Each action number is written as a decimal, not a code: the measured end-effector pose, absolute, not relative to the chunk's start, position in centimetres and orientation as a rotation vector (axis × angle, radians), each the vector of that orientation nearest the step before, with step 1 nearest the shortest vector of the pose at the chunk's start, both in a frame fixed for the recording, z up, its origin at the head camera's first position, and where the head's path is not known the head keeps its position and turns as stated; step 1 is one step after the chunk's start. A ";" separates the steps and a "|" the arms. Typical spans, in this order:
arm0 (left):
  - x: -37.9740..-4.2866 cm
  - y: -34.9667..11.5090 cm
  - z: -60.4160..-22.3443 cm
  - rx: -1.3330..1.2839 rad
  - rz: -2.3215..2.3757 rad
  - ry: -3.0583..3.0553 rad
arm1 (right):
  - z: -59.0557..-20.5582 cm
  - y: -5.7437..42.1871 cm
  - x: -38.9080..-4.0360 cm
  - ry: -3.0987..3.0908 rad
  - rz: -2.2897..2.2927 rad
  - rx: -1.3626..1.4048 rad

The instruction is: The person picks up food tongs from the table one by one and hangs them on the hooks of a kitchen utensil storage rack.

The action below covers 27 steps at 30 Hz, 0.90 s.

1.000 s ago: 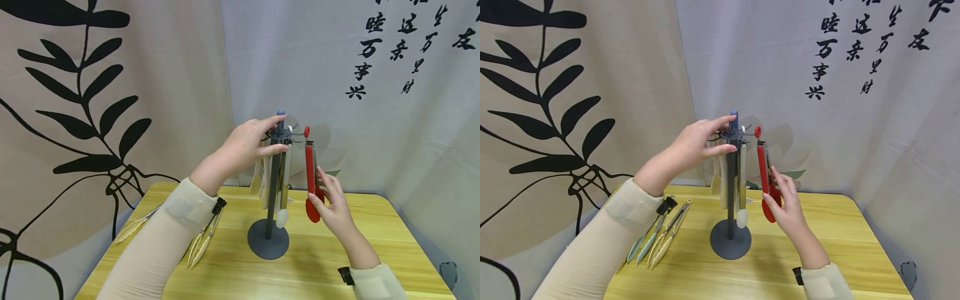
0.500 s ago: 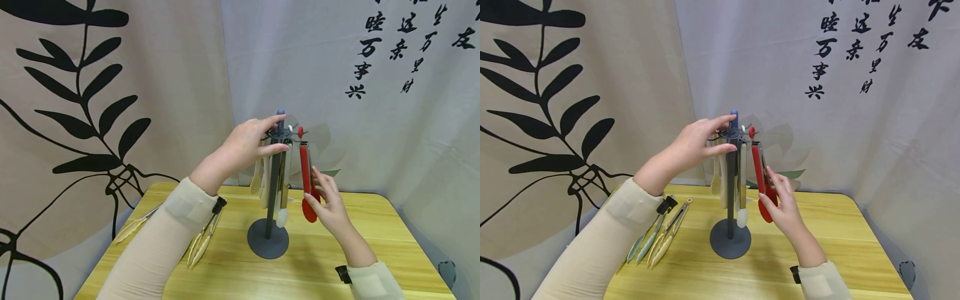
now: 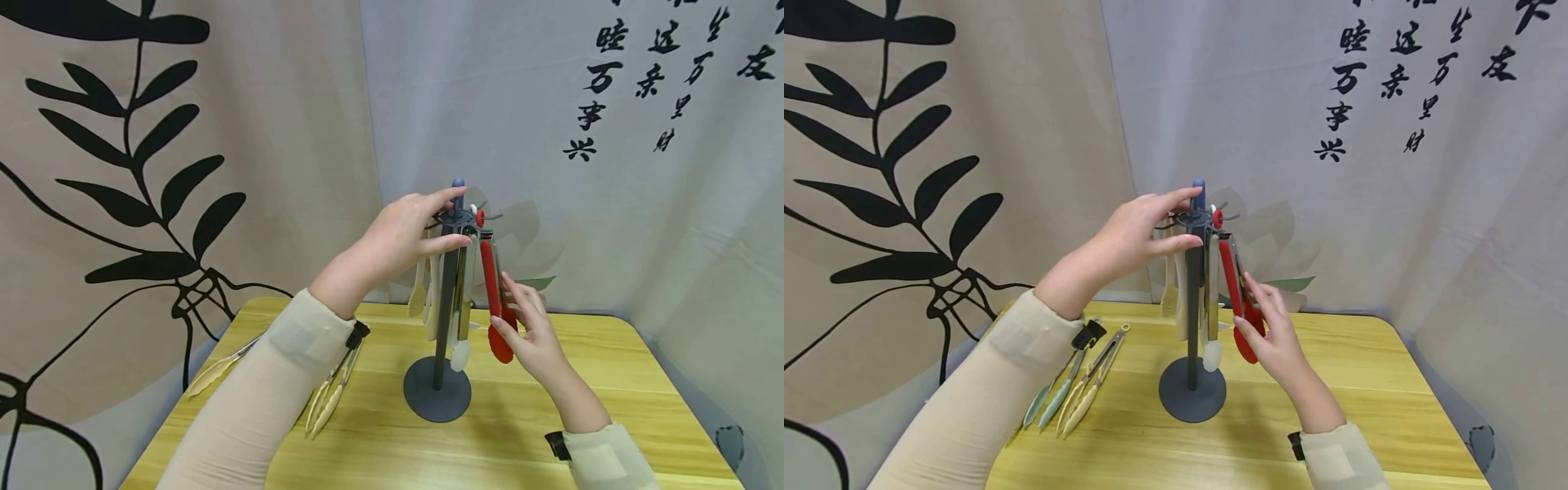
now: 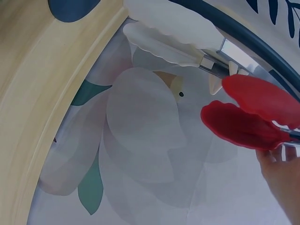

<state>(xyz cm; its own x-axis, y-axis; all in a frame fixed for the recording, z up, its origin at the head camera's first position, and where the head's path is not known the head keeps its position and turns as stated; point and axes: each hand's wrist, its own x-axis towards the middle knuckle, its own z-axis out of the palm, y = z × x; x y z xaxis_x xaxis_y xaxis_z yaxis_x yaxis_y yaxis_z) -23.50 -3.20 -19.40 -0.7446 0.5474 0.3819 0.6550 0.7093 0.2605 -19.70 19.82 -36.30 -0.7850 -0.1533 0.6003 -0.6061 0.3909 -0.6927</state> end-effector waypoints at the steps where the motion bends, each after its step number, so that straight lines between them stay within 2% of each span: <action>1: -23.5 -3.2 -19.4 -0.950 -0.557 -2.641 | -36.6 20.0 -19.9 -2.213 1.385 0.654; 27: -23.8 -3.1 -19.6 -0.946 -0.566 -2.638 | -38.6 19.3 -20.8 -2.251 1.489 0.720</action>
